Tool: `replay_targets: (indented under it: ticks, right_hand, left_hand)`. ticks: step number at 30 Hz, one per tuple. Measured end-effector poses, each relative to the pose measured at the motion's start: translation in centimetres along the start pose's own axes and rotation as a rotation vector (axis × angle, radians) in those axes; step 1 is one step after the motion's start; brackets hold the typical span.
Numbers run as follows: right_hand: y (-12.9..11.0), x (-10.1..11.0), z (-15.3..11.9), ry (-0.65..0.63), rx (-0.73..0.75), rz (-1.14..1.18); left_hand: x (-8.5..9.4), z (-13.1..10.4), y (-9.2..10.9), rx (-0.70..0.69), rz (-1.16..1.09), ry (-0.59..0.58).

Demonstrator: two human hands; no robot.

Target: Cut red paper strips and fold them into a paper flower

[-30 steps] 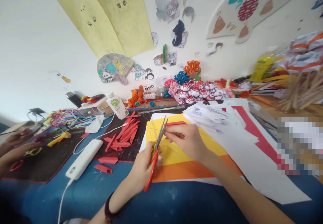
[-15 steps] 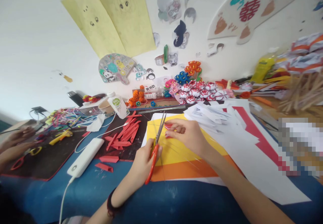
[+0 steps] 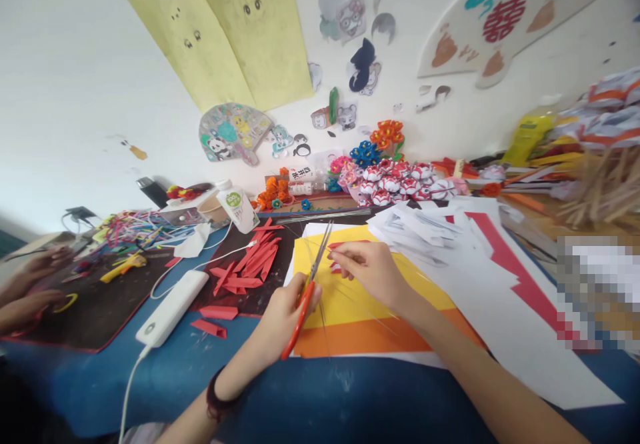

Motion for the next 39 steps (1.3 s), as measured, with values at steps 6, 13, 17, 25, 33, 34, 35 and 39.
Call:
replay_targets:
  ticks: [6, 13, 17, 25, 33, 34, 35, 39]
  right_hand:
    - [0.1, -0.9, 0.2, -0.017, -0.002, -0.01]
    - [0.9, -1.1, 0.6, -0.041, -0.077, 0.102]
    - [1.4, -1.1, 0.8, -0.037, -0.114, 0.123]
    - [1.4, -0.8, 1.0, -0.006, -0.23, 0.159]
    - [1.3, 0.6, 0.8, 0.085, -0.248, -0.009]
    - [1.4, 0.7, 0.7, 0.087, -0.244, -0.034]
    - [1.4, 0.7, 0.7, 0.086, -0.242, -0.051]
    - [1.5, 0.4, 0.7, 0.054, -0.217, -0.072]
  left_hand:
    - [1.6, 0.2, 0.6, 0.06, -0.109, -0.213]
    - [2.7, 0.6, 2.2, 0.023, -0.096, -0.291]
    - [2.2, 1.0, 1.8, 0.039, -0.115, -0.271]
    - [1.6, 1.9, -0.7, 0.156, -0.113, -0.234]
    - [1.3, 2.1, -1.4, 0.123, -0.196, -0.227]
    - [1.2, 2.0, -1.5, 0.123, -0.189, -0.217]
    - [1.1, 2.0, -1.5, 0.119, -0.179, -0.208]
    - [0.7, 2.2, -1.7, 0.113, -0.171, -0.221]
Point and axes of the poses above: each hand's wrist, its own z-axis towards the middle knuckle, its own x-axis out of the back of the hand, y = z × x, the point moved 4 cm from there along z, towards the middle knuckle, and after that the axes turned 3 degrees about -y, right-handed, at the moved point
